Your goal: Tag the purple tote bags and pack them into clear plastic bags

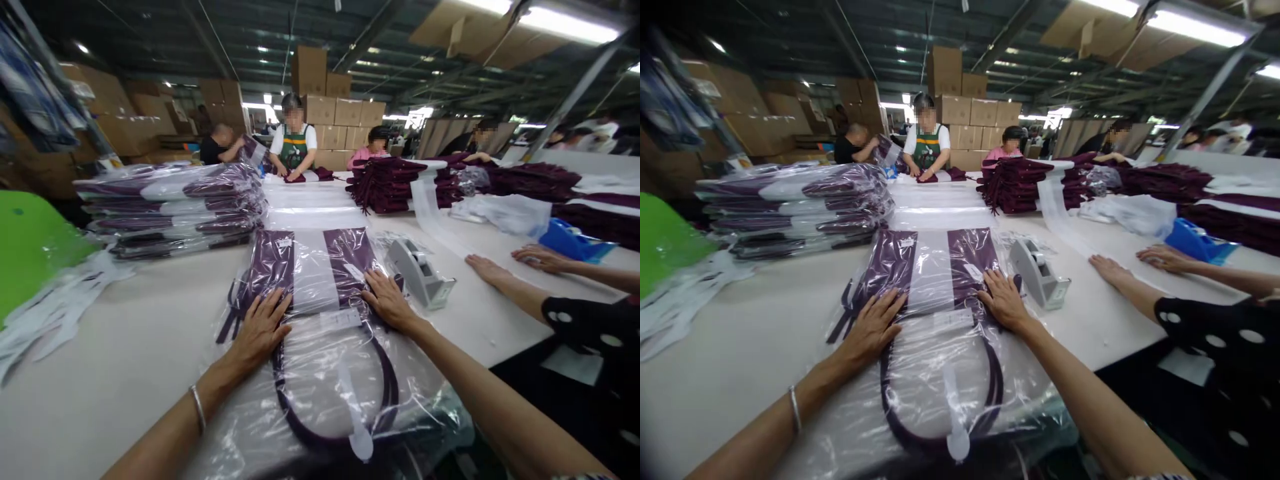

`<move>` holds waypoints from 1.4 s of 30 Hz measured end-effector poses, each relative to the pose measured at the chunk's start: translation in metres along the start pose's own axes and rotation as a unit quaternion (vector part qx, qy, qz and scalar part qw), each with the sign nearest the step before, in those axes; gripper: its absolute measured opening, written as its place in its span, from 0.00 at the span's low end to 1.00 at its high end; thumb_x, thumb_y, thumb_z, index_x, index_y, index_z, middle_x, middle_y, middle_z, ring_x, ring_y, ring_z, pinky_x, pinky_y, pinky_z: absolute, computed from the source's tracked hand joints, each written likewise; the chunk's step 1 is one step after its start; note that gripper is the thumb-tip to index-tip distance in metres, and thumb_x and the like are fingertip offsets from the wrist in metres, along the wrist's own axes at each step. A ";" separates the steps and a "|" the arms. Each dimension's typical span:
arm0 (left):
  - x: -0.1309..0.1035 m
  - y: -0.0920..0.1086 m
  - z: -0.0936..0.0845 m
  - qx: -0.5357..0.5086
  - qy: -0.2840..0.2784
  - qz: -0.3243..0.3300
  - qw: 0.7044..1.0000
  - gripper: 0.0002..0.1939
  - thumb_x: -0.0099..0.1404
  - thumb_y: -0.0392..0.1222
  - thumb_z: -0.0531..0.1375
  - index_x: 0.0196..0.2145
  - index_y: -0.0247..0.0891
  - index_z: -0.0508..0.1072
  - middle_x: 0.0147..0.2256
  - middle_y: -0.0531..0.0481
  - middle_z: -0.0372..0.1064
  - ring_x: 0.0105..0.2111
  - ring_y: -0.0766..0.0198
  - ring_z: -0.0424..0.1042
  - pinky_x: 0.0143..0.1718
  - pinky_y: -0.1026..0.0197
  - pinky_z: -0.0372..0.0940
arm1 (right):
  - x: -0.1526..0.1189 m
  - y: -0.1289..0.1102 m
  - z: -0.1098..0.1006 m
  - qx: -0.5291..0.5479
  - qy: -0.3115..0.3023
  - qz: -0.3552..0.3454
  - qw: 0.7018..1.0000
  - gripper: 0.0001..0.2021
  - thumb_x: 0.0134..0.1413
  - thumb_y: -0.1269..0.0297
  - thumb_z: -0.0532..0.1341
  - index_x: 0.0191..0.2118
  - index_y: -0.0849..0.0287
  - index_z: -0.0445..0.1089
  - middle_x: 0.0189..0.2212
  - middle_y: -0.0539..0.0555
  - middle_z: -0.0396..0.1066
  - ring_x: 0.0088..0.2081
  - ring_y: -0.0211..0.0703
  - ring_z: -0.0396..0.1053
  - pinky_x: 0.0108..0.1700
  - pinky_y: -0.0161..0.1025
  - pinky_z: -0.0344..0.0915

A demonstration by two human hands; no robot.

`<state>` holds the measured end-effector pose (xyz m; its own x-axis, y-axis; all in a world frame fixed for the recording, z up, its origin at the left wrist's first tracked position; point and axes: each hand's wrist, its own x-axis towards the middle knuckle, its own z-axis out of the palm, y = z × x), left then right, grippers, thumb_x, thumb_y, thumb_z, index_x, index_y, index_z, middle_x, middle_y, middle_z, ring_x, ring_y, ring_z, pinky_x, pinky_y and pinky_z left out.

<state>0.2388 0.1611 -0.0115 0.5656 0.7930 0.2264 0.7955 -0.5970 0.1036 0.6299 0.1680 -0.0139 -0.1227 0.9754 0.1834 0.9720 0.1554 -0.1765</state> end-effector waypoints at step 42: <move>-0.076 0.134 -0.036 -0.157 -0.095 0.057 0.981 0.06 0.62 0.36 0.67 0.31 0.40 0.72 0.34 0.54 0.72 0.37 0.62 0.69 0.38 0.60 0.60 | -0.213 -0.113 -0.028 0.465 -0.369 -0.040 0.804 0.15 0.48 0.66 0.66 0.44 0.50 0.79 0.34 0.46 0.76 0.33 0.38 0.70 0.35 0.29 0.62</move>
<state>0.2946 0.0159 0.0200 0.7006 0.7099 0.0716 0.6360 -0.6669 0.3883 0.5523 -0.0612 -0.0059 -0.5963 0.7302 -0.3334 0.4273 -0.0628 -0.9019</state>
